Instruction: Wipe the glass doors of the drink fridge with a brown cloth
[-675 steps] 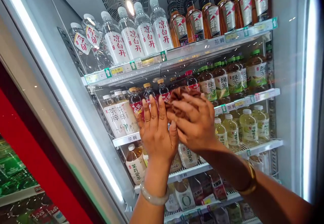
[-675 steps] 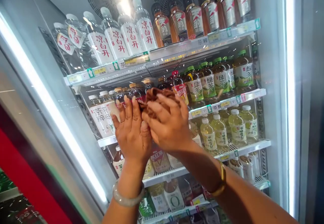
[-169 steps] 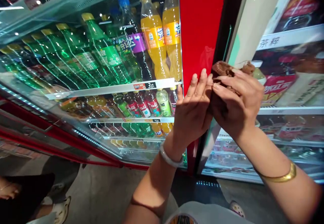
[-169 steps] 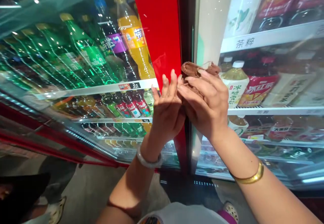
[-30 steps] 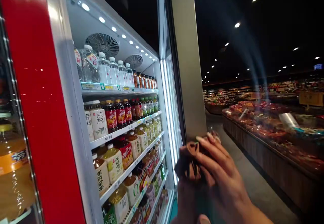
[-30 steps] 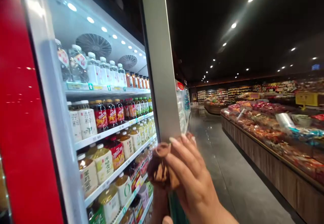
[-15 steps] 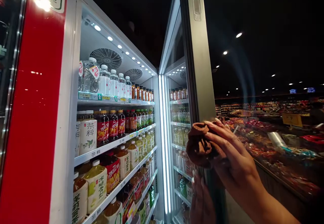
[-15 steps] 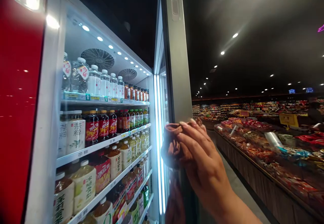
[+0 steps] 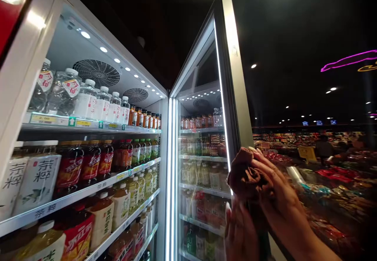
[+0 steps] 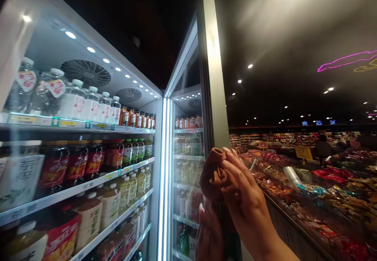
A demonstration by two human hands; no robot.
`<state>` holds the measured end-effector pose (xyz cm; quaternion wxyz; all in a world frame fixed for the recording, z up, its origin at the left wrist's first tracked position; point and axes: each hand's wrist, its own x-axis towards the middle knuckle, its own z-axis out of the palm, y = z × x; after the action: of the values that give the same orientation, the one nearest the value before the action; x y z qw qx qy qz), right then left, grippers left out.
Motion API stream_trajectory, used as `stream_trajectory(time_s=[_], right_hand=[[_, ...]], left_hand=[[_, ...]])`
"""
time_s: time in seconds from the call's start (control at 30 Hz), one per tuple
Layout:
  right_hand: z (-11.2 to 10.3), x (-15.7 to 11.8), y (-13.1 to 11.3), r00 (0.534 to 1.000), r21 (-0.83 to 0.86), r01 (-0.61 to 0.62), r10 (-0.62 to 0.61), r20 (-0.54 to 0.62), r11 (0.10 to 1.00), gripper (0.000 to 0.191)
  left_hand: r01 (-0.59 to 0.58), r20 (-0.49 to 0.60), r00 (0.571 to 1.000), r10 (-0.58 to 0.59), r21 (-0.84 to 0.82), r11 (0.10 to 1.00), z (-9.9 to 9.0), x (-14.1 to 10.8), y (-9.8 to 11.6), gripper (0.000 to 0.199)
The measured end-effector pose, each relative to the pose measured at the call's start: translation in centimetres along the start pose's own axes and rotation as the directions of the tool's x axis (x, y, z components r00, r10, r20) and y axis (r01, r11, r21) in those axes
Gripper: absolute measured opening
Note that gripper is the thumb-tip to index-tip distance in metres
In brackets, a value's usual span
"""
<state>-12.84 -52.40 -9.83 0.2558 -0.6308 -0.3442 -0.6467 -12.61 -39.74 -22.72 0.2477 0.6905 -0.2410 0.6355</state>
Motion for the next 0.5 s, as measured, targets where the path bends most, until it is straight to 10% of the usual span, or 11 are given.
stream_trajectory(time_s=[0.23,0.5], right_hand=[[0.9,13.3,6.0,0.975,0.126,0.100,-0.072,-0.210,0.987,0.055],[0.2,16.3,7.4,0.962,0.131,0.243,-0.222,-0.157,0.961,0.045]], left_hand=[[-0.146,-0.175,0.977,0.118,-0.160,0.976,2.1,15.0,0.7,0.078],[-0.254,-0.177,0.956,0.236,-0.090,0.963,2.6,24.9,1.1,0.056]])
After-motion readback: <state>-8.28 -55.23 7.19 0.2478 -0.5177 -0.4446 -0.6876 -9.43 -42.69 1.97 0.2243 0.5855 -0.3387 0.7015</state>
